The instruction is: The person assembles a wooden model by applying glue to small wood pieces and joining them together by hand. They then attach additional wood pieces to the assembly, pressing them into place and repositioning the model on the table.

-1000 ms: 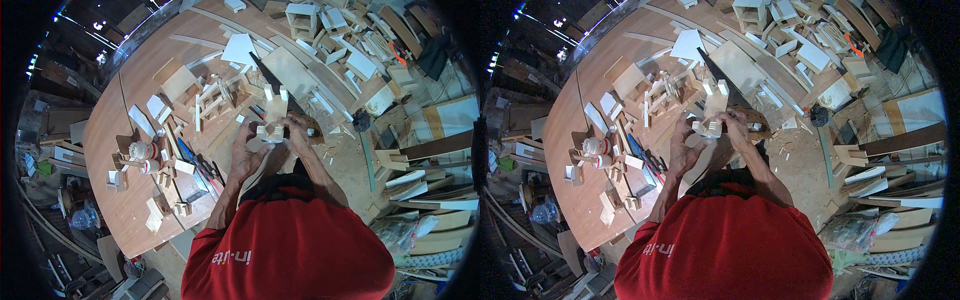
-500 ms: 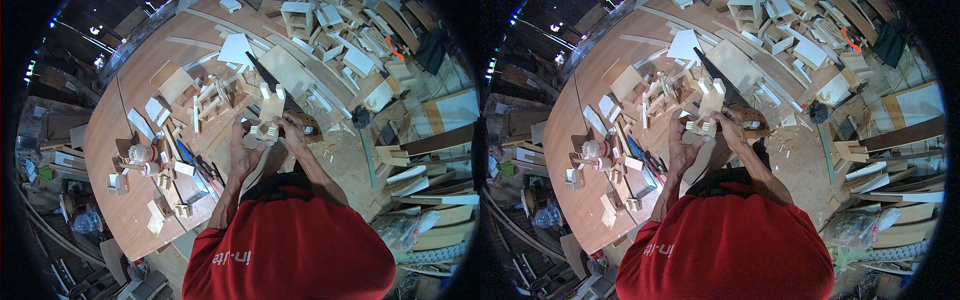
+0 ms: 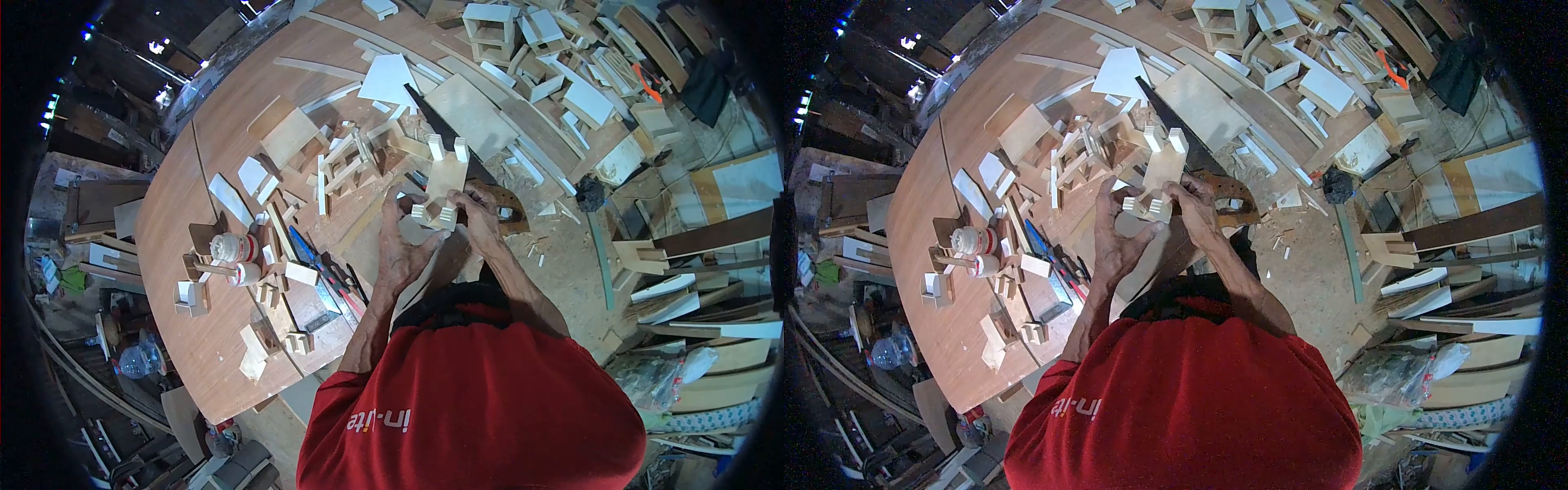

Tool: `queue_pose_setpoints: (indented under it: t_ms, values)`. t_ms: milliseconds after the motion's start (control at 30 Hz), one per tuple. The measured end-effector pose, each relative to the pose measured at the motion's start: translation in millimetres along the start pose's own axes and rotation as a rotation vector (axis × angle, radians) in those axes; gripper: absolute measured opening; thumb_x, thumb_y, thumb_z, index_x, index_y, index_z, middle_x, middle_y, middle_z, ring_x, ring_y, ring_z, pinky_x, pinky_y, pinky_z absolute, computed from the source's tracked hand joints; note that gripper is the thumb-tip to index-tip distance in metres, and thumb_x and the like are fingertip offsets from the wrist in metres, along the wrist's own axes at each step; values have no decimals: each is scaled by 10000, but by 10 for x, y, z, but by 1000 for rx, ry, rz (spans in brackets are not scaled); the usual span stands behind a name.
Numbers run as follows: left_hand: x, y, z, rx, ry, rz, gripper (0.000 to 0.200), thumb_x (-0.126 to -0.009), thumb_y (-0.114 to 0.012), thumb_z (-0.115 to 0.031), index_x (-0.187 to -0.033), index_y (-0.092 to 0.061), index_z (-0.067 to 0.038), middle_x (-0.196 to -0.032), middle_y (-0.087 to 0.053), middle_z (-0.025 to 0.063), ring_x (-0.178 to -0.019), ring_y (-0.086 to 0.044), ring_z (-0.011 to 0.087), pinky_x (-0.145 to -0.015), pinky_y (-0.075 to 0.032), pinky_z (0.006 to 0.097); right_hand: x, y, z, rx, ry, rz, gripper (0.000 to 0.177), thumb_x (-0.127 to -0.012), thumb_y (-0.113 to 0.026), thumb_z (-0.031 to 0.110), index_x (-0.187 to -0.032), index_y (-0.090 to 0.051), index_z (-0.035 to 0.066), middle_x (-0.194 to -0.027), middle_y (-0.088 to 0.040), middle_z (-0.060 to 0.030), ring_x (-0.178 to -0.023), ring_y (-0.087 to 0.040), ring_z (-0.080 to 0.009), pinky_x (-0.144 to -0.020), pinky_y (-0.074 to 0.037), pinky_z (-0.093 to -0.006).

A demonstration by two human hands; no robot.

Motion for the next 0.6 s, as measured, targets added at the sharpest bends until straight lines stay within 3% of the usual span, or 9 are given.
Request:
queue_pose_setpoints:
  t_ms: [200,233,300,367,433,533,600]
  values:
    - [3,11,-66,-11,1,1,938,-640,-801,-9,-1391,-243,-64,-1127,-554,122,-1052,-560,237,-932,-436,368,28,-38,64,-75,-27,-22,135,-820,-616,117,-866,-651,-5,-750,-597,-17,-671,-556,-96,-608,-470,-253]
    - [8,31,-159,-52,22,21,888,-650,-792,-9,-1375,-282,-58,-1129,-553,125,-1045,-561,240,-927,-437,364,7,-17,45,-72,-27,-16,135,-820,-616,117,-866,-651,-5,-750,-597,-17,-671,-556,-96,-608,-470,-253]
    - [23,63,-161,-91,45,33,839,-660,-783,-9,-1359,-321,-52,-1131,-553,128,-1039,-561,242,-922,-439,360,-32,83,3,-174,-76,-14,181,-802,-602,82,-935,-622,-39,-875,-628,-76,-814,-603,-156,-765,-488,-282]
    - [47,85,-56,-97,-144,81,668,-693,-753,-11,-1283,-441,-37,-1138,-551,127,-1020,-562,244,-904,-445,349,-50,156,19,-228,-60,49,174,-799,-596,73,-927,-618,-43,-886,-628,-79,-821,-606,-163,-777,-486,-290]
    - [50,103,-68,-74,-119,105,601,-708,-738,-9,-1249,-477,-33,-1147,-549,126,-1014,-562,247,-895,-447,349,-24,162,68,-299,-49,104,170,-803,-581,72,-918,-607,-51,-908,-628,-86,-835,-612,-177,-811,-477,-304]
    - [45,115,-122,-51,-106,129,518,-728,-715,-11,-1208,-519,-33,-1149,-553,124,-1003,-564,250,-878,-452,349,-6,138,101,-342,-49,134,184,-804,-585,77,-935,-610,-50,-913,-632,-91,-837,-614,-183,-813,-477,-307]
    - [47,122,-169,-52,-112,122,502,-734,-708,-16,-1201,-524,-35,-1142,-558,125,-999,-566,249,-869,-455,351,-6,127,89,-380,-41,161,156,-814,-594,55,-937,-620,-38,-920,-647,-96,-822,-639,-178,-740,-519,-306]
Point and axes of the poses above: each hand's wrist, its own x-axis away from the middle knuckle, its own y-axis out of the back of the hand, z = x × y, the point moved 2 cm from there along -x, towards the middle knuckle
